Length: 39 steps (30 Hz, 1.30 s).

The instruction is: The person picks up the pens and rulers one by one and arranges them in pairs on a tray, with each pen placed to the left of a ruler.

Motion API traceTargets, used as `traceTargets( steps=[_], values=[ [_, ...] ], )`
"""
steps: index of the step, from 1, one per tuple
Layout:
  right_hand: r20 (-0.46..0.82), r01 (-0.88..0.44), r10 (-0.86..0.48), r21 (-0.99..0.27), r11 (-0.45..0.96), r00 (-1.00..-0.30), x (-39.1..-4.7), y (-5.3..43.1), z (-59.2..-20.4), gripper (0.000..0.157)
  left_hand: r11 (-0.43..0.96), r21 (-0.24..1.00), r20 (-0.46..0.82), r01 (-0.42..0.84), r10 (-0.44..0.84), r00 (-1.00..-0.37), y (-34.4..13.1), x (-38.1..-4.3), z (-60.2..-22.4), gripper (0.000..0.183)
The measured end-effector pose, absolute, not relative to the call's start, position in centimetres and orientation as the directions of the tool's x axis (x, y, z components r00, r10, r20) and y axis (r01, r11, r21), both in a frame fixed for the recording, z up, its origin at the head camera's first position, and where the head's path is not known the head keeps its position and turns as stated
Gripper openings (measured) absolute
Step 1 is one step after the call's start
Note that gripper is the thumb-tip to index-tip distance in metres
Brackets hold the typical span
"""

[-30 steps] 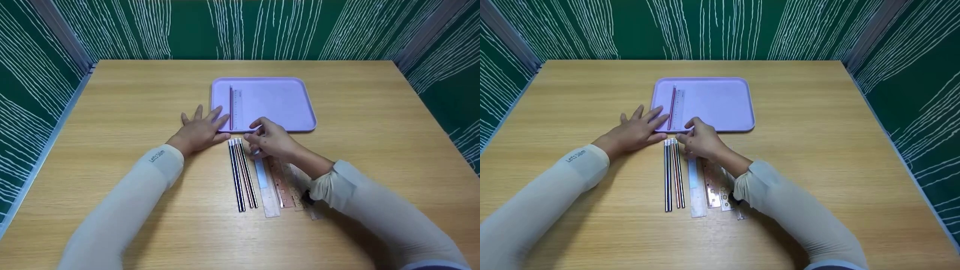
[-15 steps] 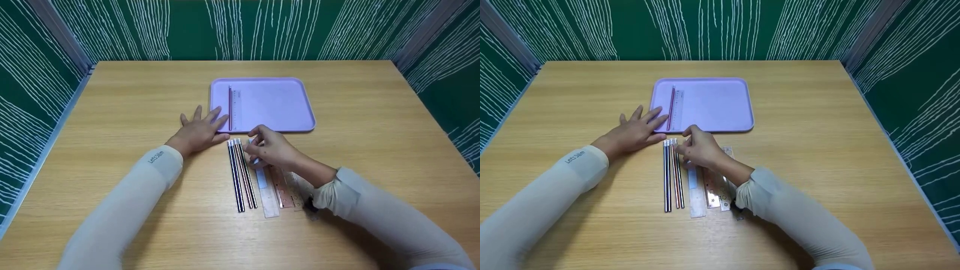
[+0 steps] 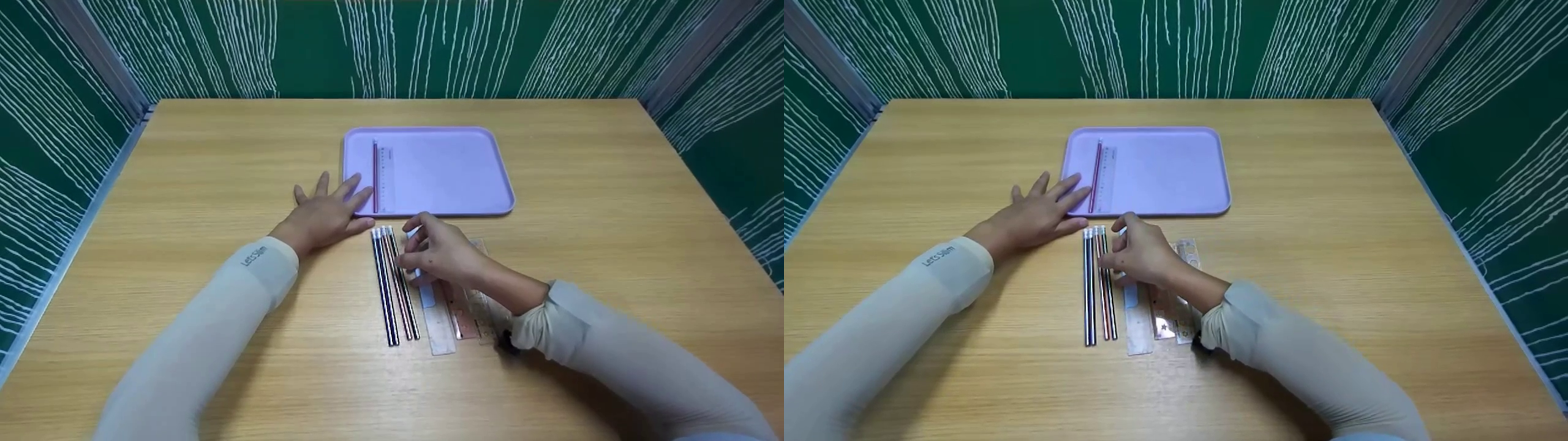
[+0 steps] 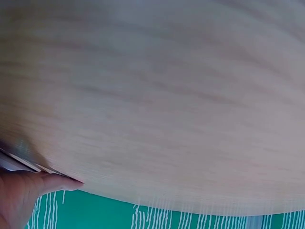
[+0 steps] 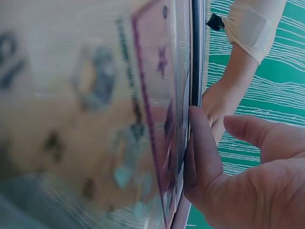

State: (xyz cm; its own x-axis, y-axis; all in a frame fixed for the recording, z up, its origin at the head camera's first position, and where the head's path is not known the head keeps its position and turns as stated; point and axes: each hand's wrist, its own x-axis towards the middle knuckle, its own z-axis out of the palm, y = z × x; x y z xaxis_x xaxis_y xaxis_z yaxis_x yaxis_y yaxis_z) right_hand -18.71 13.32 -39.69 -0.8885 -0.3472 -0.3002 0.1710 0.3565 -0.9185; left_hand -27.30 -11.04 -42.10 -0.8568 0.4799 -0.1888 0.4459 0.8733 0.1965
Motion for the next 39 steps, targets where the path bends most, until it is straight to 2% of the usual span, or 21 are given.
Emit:
traceTargets(
  steps=[7,16,26,39],
  values=[
    [-0.276,0.113,-0.337,-0.895,0.431,-0.900,-18.65,13.16,-39.88,0.064,0.872,0.197,-0.179,0.449,0.482,-0.858,-11.04,-27.30,-42.09,0.080],
    [-0.181,-0.063,-0.342,-0.801,0.595,-0.922,-18.83,13.28,-40.19,0.061,0.870,0.184,-0.181,0.457,0.487,-0.855,-11.01,-27.36,-41.98,0.079],
    [-0.186,-0.065,-0.347,-0.797,0.600,-0.919,-18.70,13.20,-40.37,0.067,0.867,0.206,-0.185,0.454,0.490,-0.852,-11.17,-27.38,-42.18,0.079],
    [-0.243,-0.005,-0.355,-0.818,0.575,-0.903,-18.59,13.37,-39.93,0.062,0.867,0.197,-0.188,0.457,0.491,-0.851,-11.12,-27.40,-42.04,0.079]
  ],
)
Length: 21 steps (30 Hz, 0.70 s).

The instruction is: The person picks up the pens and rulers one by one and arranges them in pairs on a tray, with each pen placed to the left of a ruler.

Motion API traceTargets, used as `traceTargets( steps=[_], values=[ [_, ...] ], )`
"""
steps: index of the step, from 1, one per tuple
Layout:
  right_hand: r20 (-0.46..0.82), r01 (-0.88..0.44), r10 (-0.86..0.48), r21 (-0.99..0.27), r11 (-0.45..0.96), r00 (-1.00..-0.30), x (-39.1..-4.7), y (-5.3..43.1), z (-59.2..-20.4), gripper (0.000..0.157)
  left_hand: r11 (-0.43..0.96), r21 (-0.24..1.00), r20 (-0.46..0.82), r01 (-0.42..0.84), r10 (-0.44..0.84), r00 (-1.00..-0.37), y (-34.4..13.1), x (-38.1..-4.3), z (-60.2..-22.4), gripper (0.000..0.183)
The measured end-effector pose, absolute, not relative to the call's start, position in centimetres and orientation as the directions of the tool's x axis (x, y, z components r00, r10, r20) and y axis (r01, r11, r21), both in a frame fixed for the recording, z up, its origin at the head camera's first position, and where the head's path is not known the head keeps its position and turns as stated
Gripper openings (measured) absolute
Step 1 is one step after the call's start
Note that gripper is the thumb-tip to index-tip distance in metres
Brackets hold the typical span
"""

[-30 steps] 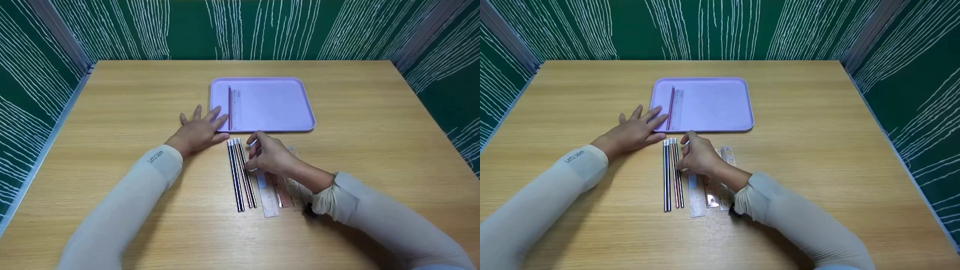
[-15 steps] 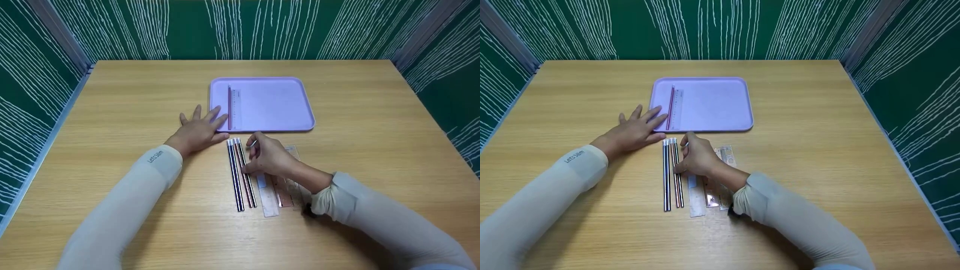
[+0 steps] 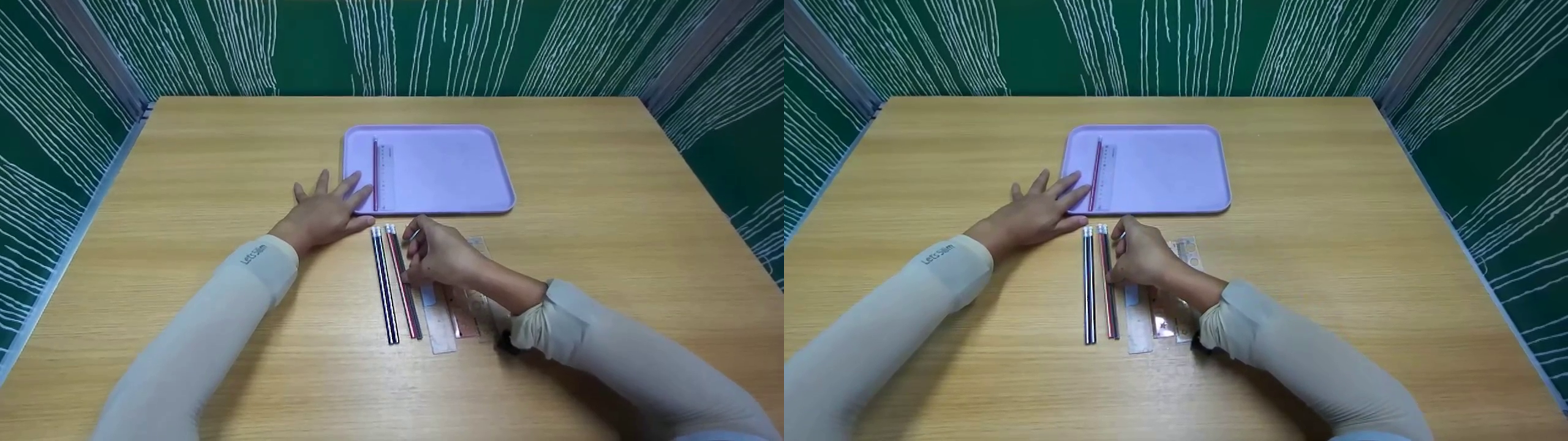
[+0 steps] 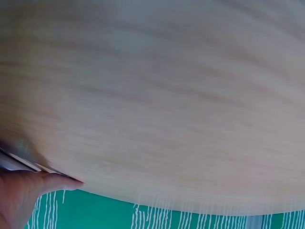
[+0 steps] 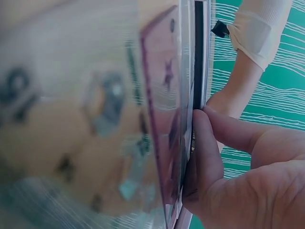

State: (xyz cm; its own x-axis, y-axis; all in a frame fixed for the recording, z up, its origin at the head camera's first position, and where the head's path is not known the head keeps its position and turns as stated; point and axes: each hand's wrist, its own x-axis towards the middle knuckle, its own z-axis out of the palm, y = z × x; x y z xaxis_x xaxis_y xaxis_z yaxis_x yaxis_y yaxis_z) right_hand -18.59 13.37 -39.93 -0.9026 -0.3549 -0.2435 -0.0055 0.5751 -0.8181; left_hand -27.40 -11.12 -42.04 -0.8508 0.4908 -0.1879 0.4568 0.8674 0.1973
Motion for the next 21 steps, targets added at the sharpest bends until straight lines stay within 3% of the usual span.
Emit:
traceTargets(
  steps=[12,21],
  values=[
    [-0.159,-0.111,-0.330,-0.735,0.669,-0.931,-18.05,12.96,-40.11,0.065,0.868,0.210,-0.195,0.449,0.487,-0.851,-11.19,-27.38,-42.05,0.079],
    [-0.193,-0.073,-0.327,-0.755,0.651,-0.925,-18.03,12.91,-39.92,0.064,0.870,0.204,-0.194,0.449,0.485,-0.853,-11.16,-27.38,-42.04,0.080]
  ],
)
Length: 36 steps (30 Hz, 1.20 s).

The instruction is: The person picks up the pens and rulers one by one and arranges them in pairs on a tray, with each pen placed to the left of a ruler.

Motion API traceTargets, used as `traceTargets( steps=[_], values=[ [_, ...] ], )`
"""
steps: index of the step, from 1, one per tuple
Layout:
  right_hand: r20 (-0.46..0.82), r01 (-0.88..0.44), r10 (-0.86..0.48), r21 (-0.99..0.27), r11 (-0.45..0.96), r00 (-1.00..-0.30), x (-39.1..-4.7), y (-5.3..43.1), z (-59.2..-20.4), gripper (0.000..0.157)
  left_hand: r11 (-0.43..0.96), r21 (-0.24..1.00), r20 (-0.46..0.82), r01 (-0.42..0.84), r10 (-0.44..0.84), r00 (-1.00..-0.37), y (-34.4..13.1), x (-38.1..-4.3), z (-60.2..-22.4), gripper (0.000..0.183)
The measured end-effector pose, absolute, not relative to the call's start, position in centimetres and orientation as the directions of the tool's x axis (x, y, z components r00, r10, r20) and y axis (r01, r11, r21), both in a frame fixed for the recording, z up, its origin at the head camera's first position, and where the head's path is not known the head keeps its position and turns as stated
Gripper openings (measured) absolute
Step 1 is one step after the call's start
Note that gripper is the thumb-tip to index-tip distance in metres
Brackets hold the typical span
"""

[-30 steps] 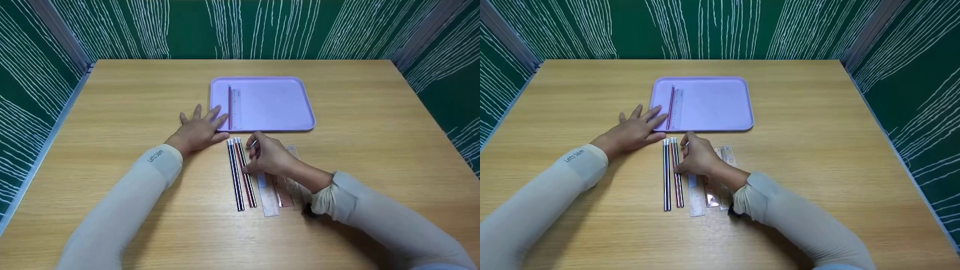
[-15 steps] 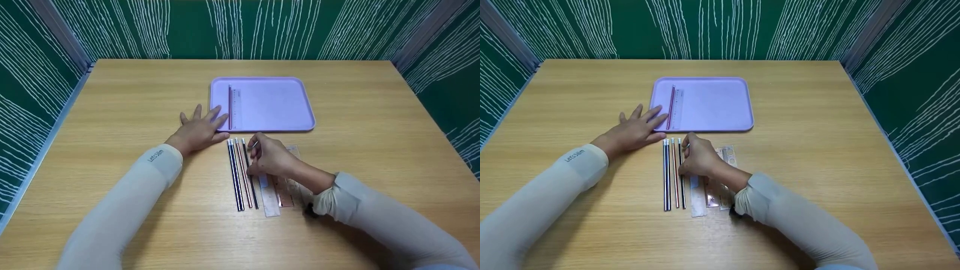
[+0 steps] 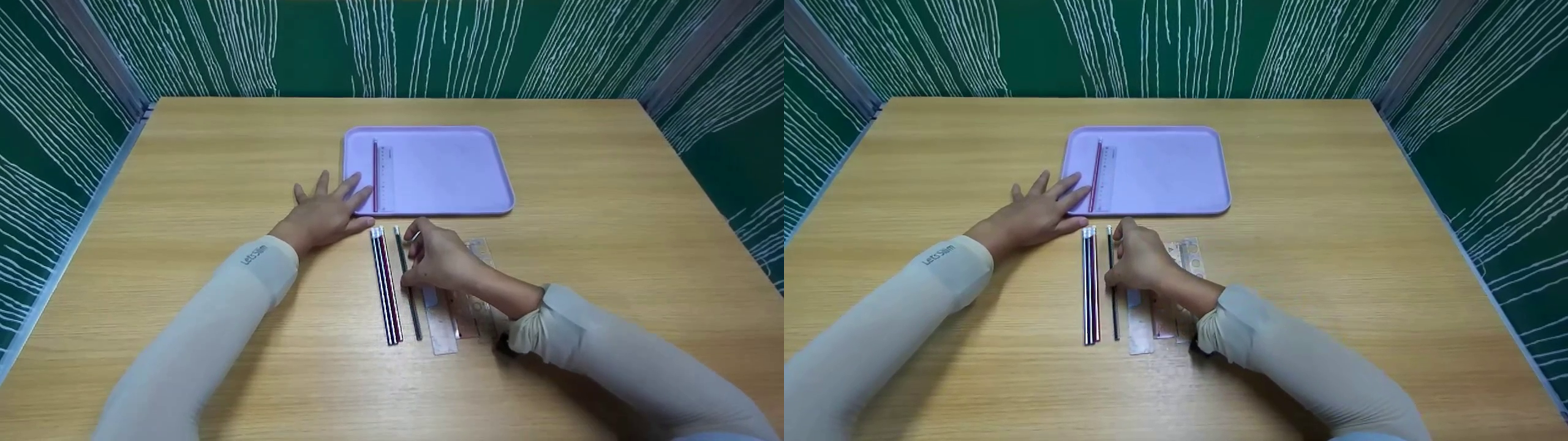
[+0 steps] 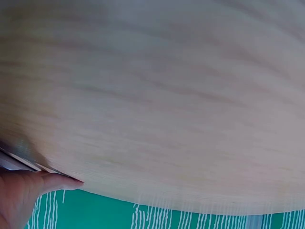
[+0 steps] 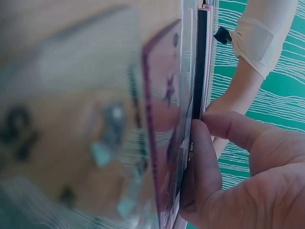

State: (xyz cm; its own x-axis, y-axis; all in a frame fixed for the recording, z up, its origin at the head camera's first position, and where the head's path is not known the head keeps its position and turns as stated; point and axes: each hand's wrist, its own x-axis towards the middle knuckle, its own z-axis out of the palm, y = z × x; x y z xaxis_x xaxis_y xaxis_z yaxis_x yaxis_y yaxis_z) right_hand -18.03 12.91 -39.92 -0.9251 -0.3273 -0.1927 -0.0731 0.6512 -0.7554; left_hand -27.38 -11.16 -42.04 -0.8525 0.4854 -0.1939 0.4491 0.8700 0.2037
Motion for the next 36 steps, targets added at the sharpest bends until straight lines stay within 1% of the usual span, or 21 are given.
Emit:
traceTargets(
  steps=[7,13,20,23,27,36],
  values=[
    [-0.263,0.017,-0.303,-0.780,0.626,-0.916,-18.3,13.0,-39.8,0.064,0.872,0.206,-0.199,0.445,0.483,-0.853,-11.1,-27.3,-41.9,0.080],
    [-0.325,0.105,-0.322,-0.830,0.548,-0.889,-18.3,13.2,-39.4,0.066,0.870,0.200,-0.195,0.451,0.486,-0.852,-11.1,-27.3,-41.9,0.080],
    [-0.320,0.076,-0.361,-0.830,0.552,-0.876,-18.5,13.7,-38.9,0.069,0.865,0.191,-0.174,0.463,0.494,-0.852,-11.0,-27.4,-42.0,0.079],
    [-0.362,0.144,-0.374,-0.855,0.498,-0.854,-18.7,13.9,-38.7,0.071,0.868,0.190,-0.177,0.459,0.491,-0.853,-11.0,-27.4,-42.0,0.079],
    [-0.405,0.224,-0.388,-0.873,0.434,-0.828,-19.0,14.3,-38.4,0.068,0.868,0.195,-0.182,0.457,0.490,-0.852,-11.0,-27.4,-41.9,0.079],
    [-0.425,0.288,-0.415,-0.890,0.354,-0.804,-19.5,15.0,-38.8,0.064,0.870,0.189,-0.181,0.455,0.486,-0.855,-11.0,-27.3,-41.9,0.079]
  ],
)
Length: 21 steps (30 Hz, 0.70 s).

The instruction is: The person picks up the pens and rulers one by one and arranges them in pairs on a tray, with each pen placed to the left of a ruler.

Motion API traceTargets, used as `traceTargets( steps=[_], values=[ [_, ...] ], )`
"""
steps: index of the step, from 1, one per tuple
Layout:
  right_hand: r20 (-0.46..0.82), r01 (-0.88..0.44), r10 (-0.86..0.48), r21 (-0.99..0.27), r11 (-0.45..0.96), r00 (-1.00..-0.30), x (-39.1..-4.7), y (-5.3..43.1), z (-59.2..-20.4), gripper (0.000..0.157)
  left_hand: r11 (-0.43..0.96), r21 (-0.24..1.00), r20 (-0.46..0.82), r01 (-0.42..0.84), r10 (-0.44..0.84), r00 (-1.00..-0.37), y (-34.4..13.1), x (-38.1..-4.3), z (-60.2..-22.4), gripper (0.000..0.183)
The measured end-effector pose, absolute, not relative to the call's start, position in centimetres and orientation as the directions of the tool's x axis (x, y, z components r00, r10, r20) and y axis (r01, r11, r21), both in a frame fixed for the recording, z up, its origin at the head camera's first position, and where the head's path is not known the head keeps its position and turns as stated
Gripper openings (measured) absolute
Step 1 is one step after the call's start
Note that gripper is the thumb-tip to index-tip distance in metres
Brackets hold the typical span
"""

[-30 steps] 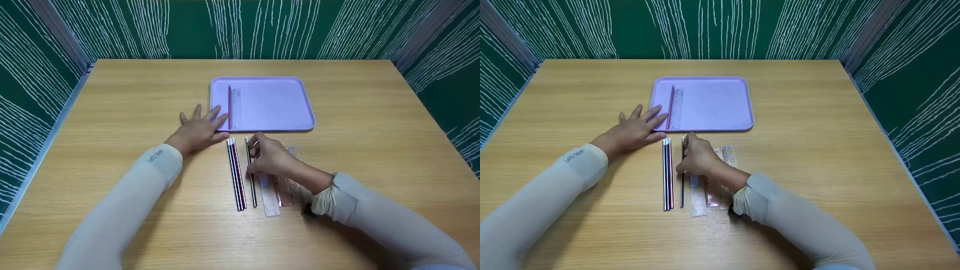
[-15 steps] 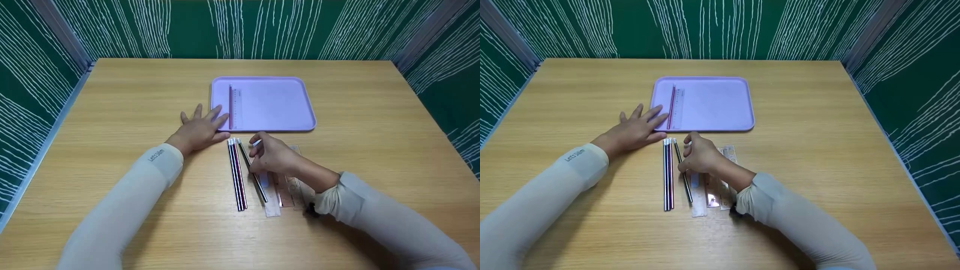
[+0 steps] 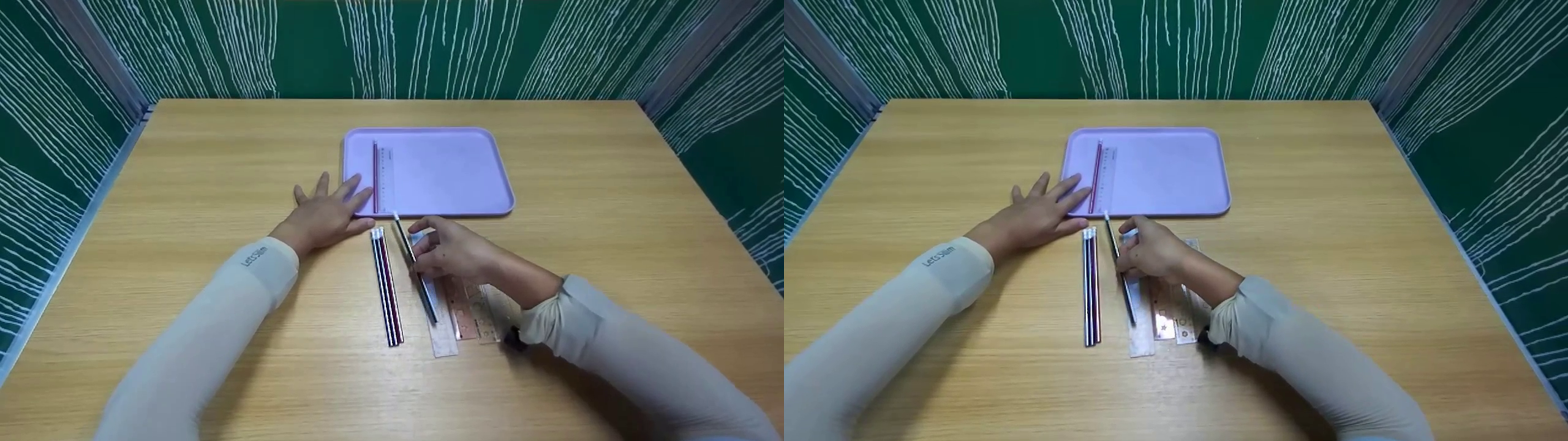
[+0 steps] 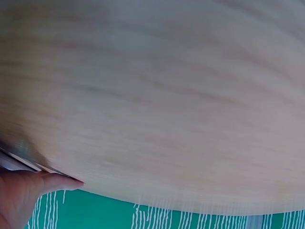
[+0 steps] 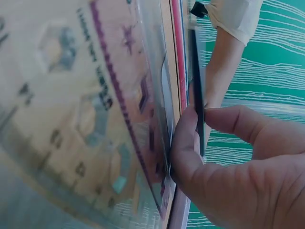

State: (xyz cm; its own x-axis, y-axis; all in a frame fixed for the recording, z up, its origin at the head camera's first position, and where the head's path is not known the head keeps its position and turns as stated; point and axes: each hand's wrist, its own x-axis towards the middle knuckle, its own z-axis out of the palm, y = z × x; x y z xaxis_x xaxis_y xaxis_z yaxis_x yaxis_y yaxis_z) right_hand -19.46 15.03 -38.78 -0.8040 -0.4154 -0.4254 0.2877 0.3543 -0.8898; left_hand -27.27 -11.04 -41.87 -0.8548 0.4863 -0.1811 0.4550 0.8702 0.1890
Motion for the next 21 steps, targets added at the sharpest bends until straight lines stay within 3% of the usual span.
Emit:
traceTargets(
  steps=[11,21],
  values=[
    [-0.410,0.311,-0.464,-0.909,0.278,-0.785,-19.69,15.47,-38.85,0.059,0.870,0.186,-0.182,0.456,0.487,-0.854,-11.02,-27.26,-41.82,0.079],
    [-0.444,0.407,-0.466,-0.895,0.184,-0.765,-19.94,15.82,-39.34,0.030,0.870,0.184,-0.189,0.457,0.488,-0.852,-11.03,-27.28,-41.96,0.079]
  ],
)
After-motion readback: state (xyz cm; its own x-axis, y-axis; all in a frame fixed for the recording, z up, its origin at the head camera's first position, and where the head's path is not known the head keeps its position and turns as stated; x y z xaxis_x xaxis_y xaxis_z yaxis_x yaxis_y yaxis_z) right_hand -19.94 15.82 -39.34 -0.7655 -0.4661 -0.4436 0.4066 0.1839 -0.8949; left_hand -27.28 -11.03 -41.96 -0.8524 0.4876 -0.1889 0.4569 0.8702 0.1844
